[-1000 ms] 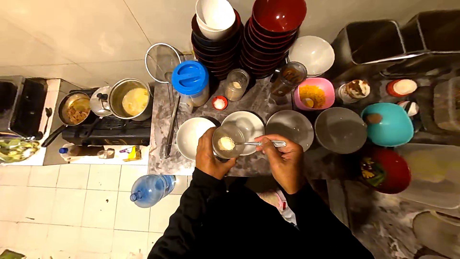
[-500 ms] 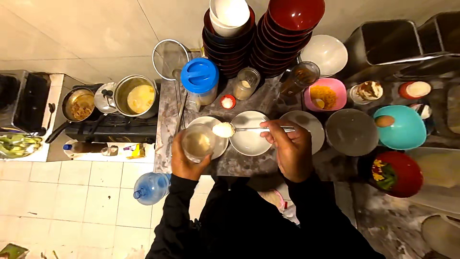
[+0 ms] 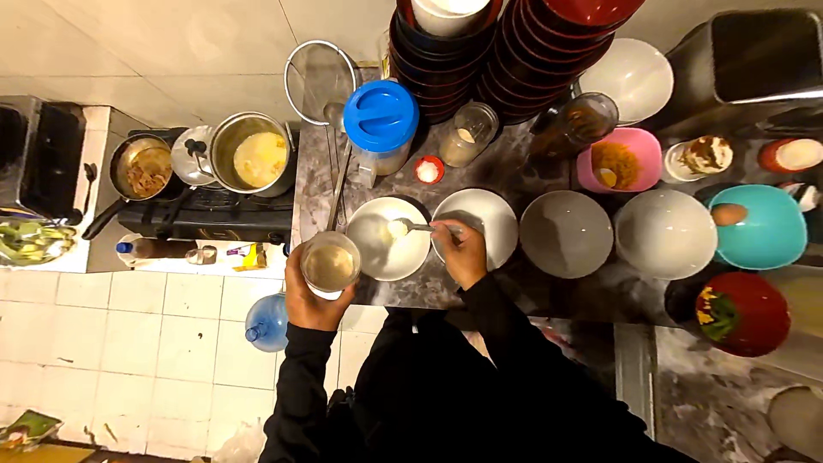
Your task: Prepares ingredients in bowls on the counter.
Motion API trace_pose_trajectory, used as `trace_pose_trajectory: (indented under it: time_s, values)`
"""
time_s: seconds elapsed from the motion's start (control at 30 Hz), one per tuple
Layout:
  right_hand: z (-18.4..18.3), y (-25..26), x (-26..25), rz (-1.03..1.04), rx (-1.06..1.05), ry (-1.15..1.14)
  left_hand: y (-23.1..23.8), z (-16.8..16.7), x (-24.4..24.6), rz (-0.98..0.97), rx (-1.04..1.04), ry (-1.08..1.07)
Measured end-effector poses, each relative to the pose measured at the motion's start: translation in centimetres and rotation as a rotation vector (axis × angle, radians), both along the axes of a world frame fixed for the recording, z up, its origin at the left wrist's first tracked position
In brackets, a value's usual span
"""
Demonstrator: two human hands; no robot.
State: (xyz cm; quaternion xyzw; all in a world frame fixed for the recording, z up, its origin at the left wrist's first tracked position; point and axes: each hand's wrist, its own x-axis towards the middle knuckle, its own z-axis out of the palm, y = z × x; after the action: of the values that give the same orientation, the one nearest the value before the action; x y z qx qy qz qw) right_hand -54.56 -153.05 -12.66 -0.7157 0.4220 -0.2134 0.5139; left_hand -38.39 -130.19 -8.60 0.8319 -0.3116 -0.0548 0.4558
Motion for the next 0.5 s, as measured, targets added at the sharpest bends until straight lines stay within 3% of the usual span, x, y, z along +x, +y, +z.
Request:
trace_pose_trajectory:
  time_s: [0.13,0.23,0.3,0.37,0.5]
  values:
    - [1.8,-0.1,-1.5,0.159,-0.507,-0.153,-0.6,-0.3,0.2,-0.079,-0.005,-0.017]
    - [8.0,0.7,-3.5,0.108,-0.575,-0.375,-1.6,0.0,0.0,-0.152,-0.006,-0.051]
    - [11.4,1.9,-4.1,0.192,-0.550,-0.405,-2.8,0.6,-0.5,-0.223,-0.003,-0.086]
    - [11.9,2.7,-3.5,0.309,-0.585,-0.325,-4.1,1.2,-1.3,-0.295,0.007,-0.127]
    - [8.9,2.5,-3.4,0.383,-0.627,-0.238,-6.3,1.7,-2.8,-0.352,-0.005,-0.192]
